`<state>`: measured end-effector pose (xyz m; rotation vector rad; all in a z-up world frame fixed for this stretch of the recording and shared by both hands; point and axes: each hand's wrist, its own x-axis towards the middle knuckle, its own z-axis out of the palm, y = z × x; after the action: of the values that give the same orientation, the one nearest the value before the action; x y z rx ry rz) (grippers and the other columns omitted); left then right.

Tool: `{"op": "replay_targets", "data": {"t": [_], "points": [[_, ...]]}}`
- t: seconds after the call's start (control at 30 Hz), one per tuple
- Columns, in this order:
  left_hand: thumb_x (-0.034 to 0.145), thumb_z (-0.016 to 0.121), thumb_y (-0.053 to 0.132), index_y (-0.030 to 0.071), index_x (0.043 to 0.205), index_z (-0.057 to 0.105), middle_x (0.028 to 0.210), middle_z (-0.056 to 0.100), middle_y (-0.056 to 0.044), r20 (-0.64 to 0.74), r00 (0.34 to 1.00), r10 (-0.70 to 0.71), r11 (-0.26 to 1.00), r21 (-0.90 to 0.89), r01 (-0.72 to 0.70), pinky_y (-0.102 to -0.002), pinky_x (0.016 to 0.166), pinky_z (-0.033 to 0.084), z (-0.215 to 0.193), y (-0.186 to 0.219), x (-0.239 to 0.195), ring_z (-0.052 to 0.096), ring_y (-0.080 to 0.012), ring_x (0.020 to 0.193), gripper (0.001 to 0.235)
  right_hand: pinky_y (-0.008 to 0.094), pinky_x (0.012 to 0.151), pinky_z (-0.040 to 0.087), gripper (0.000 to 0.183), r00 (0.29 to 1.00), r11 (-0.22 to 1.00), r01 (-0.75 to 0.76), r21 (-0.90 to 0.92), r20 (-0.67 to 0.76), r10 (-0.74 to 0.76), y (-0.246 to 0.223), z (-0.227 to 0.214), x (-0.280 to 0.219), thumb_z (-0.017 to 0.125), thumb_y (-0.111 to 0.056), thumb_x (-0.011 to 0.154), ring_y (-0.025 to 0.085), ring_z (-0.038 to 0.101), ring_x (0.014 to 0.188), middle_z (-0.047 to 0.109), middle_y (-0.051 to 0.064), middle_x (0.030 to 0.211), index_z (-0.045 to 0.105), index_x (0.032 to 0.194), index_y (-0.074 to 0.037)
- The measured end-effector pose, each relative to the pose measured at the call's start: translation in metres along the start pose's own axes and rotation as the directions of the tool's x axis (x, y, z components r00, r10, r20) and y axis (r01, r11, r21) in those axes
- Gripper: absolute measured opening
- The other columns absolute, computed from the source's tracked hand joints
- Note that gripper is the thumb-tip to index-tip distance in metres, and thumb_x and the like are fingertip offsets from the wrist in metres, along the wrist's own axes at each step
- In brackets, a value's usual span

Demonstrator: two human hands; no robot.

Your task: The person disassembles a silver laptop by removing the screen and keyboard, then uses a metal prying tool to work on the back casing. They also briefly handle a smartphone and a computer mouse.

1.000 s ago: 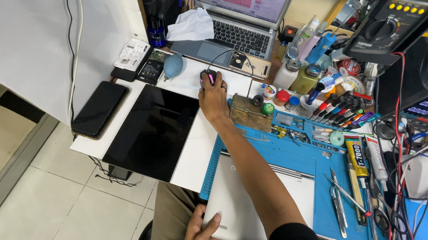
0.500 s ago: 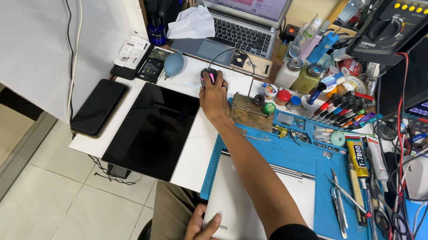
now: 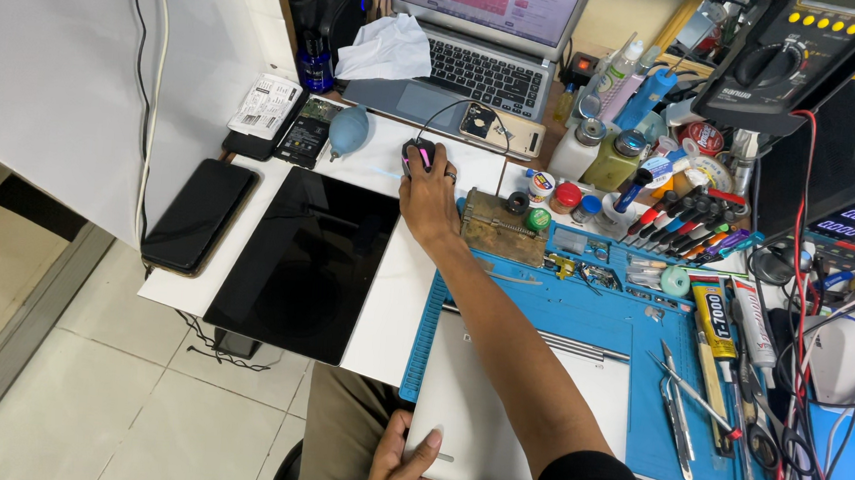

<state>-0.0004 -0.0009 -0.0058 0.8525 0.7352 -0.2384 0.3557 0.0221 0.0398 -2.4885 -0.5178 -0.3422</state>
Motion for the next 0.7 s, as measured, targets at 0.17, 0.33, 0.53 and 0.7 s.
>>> {"op": "replay_targets", "data": {"t": [0.17,0.33,0.53,0.7], "points": [[0.096,0.077,0.020,0.004,0.117,0.066,0.100,0.076,-0.018,0.000,1.000,0.000,1.000,0.013,0.000,-0.050,0.075,0.073,-0.0011,-0.0008,0.0016,0.077,-0.0312,0.086,0.029,0.074,0.095,0.055,0.054,1.000,1.000,-0.009,0.008,0.020,0.008,-0.0009,-0.0018,0.0006,0.061,-0.012,0.109,0.062,0.044,0.136,0.025,0.032,0.169,0.048,0.161,-0.013],[0.096,0.077,0.020,0.004,0.120,0.066,0.101,0.077,-0.018,-0.001,1.000,-0.009,1.000,0.014,0.009,-0.050,0.075,0.072,-0.0012,-0.0008,0.0024,0.077,-0.0312,0.086,0.031,0.072,0.094,0.057,0.053,0.999,1.000,-0.024,0.015,0.045,0.023,-0.0024,-0.0050,-0.0005,0.059,-0.013,0.110,0.061,0.042,0.140,0.024,0.031,0.171,0.047,0.161,-0.014],[0.096,0.076,0.017,0.002,0.120,0.068,0.108,0.080,-0.019,-0.016,1.000,-0.010,1.000,-0.008,0.010,-0.051,0.077,0.073,0.0043,0.0057,-0.0044,0.078,-0.0322,0.090,0.029,0.072,0.089,0.058,0.052,0.999,1.000,-0.011,0.010,0.036,0.011,-0.0020,-0.0041,-0.0010,0.060,-0.012,0.110,0.063,0.042,0.138,0.023,0.031,0.171,0.047,0.161,-0.014],[0.096,0.077,0.018,0.002,0.118,0.066,0.102,0.077,-0.019,0.005,1.000,-0.002,1.000,-0.005,0.002,-0.052,0.076,0.074,0.0011,0.0022,-0.0003,0.077,-0.0321,0.087,0.029,0.073,0.089,0.057,0.053,1.000,1.000,-0.004,0.006,0.028,0.004,-0.0018,-0.0040,0.0003,0.060,-0.013,0.110,0.064,0.043,0.137,0.024,0.032,0.170,0.047,0.161,-0.014]]}}
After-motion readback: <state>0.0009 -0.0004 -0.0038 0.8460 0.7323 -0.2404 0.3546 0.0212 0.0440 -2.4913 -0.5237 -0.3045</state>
